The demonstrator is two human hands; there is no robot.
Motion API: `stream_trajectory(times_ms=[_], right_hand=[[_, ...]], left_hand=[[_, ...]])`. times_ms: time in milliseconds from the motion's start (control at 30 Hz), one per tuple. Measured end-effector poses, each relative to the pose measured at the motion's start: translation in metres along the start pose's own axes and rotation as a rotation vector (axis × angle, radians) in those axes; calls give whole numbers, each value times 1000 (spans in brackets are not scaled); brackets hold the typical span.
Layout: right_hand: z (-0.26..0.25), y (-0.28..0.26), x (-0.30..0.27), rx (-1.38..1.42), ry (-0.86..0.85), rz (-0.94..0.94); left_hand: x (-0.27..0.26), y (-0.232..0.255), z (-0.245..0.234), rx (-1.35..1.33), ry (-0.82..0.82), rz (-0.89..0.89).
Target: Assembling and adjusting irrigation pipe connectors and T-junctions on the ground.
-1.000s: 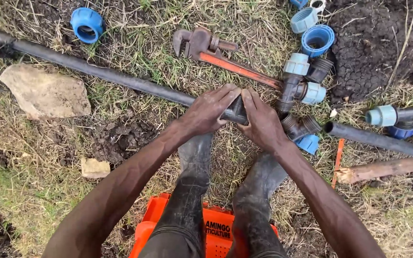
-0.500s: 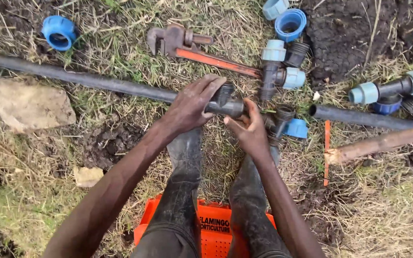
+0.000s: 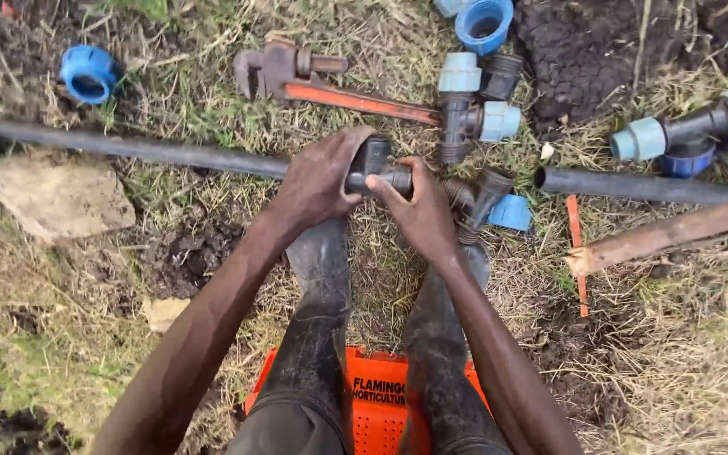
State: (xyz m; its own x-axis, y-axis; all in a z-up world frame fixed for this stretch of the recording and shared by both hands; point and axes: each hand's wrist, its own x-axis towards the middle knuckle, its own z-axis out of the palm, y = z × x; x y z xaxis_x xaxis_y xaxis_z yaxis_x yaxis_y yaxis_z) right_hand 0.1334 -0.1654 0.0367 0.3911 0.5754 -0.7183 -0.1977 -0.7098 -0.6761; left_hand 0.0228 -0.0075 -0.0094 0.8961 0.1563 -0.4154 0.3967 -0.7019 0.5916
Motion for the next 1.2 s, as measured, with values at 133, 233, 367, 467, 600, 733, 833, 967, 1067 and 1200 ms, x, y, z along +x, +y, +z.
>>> stream_trajectory(times_ms=[133,233,367,467,600,733,833,967,1067,1200], right_hand=[[5,7,-2,-28,40,1],[9,12,-6,-45,69,-13],[13,17,-7,-101,118,-18],[14,26,1,-114,147,-19],[11,20,-2,-106,147,-13],[8,22,-4,-76,114,-8],[5,16,-6,24,46,57],[4,19,-2,113,-9,49],[4,17,-1,134,0,49],[6,20,4,82,-8,62]], left_hand=[[-4,-2,2,11,-2,12],[-7,-7,8,-21,20,35],[-7,-7,19,-11,19,3],[-1,-11,20,53,-25,-37],[-1,-1,12,89,-41,-88],[0,1,10,63,-55,-52],[0,12,-4,63,-119,-155],[-10,27,-33,-62,-102,-175],[-24,15,-40,-126,-86,-213],[-49,-20,-25,-81,-35,-268]])
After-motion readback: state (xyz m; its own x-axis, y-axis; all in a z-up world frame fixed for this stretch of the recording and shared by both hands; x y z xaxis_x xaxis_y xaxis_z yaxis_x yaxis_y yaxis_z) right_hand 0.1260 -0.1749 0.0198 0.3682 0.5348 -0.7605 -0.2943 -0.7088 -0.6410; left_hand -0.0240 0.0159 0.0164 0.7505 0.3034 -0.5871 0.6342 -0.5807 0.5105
